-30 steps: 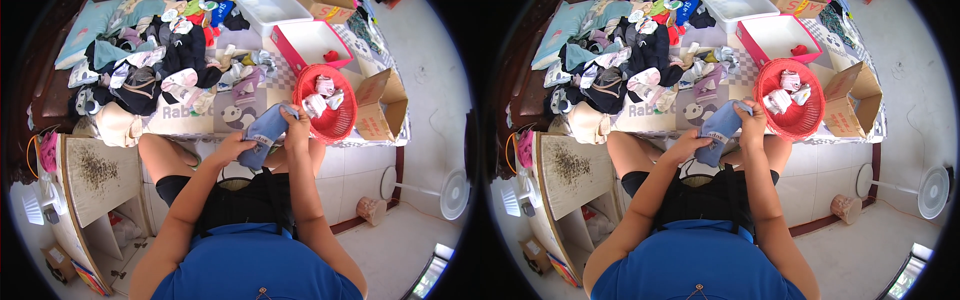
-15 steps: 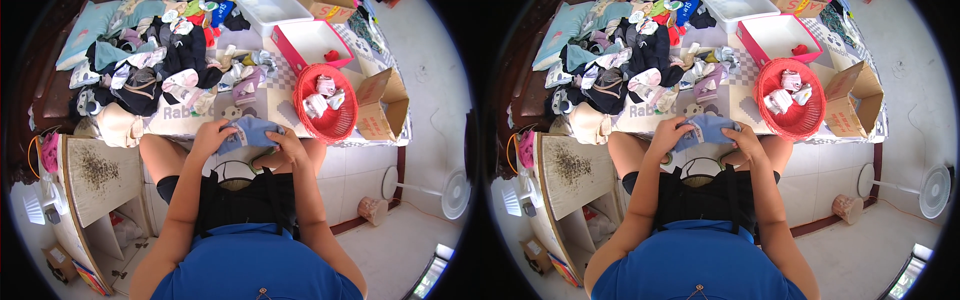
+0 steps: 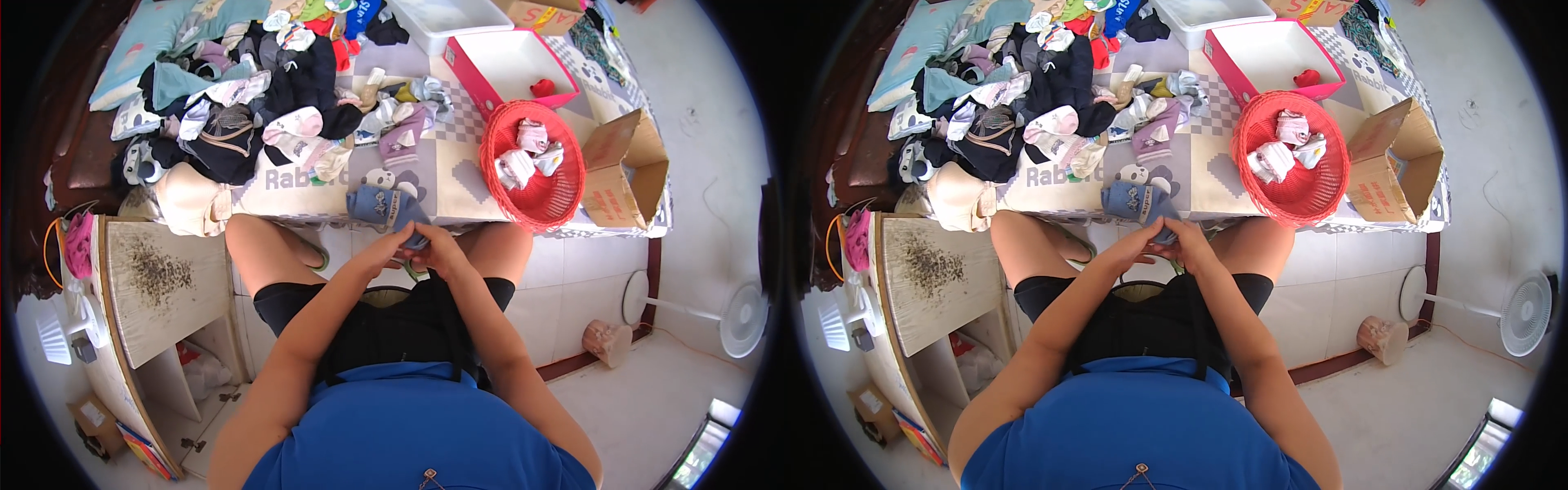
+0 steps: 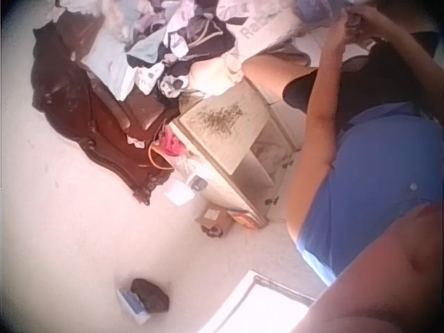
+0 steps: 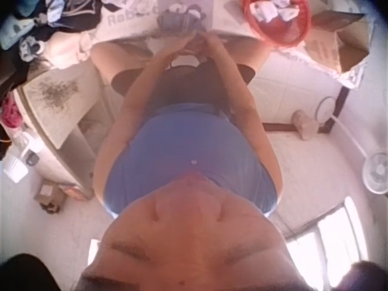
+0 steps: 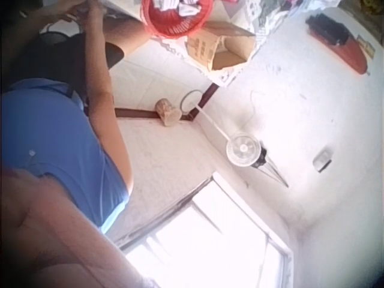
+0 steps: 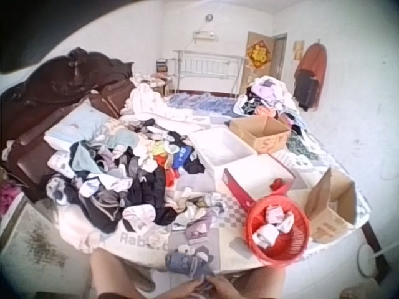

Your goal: The person sits by a bed and sorts through a large pile of socks, pairing matching items together and folding them into compact bundles before placing them into a red plastic basket.

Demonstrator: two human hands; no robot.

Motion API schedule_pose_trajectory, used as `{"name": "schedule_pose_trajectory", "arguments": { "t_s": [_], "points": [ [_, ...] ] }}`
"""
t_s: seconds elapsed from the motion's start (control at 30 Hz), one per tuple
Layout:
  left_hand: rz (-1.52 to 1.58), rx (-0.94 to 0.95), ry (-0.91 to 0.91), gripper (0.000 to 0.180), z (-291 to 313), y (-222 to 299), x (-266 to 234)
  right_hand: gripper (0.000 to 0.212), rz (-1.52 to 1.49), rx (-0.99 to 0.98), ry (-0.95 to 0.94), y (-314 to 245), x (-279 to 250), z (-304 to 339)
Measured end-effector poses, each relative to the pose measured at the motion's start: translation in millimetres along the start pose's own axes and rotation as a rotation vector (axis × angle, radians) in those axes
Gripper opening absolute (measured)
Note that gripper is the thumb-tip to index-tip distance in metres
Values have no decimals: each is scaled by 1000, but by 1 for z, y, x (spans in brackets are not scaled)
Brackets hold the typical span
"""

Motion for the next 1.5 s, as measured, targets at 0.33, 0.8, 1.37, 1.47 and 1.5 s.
{"name": "schedule_pose_trajectory", "arguments": {
  "t_s": [0.33,0.8,1.37,1.47,1.5],
  "points": [
    [549,487,36,24,18,52,-18,44,836,-675,149,-77,39,72],
    [522,488,-108,22,38,67,14,8,1097,-816,129,-100,75,85],
    [297,572,-88,22,42,77,15,41,1642,-1152,115,-113,110,123],
    [288,559,-124,24,41,75,20,33,1577,-1101,122,-115,100,119],
    [259,544,-131,24,40,74,22,30,1512,-1049,117,-116,94,115]
  ]
}}
Point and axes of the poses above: each hand's wrist, its own z-axis away from the middle knuckle, its own x-axis out of the palm, y = z × x, the point moved 9 cm from there along -z, towards the middle knuckle, and after that the axes turned 11 degrees about -y, right-handed, at the moved point
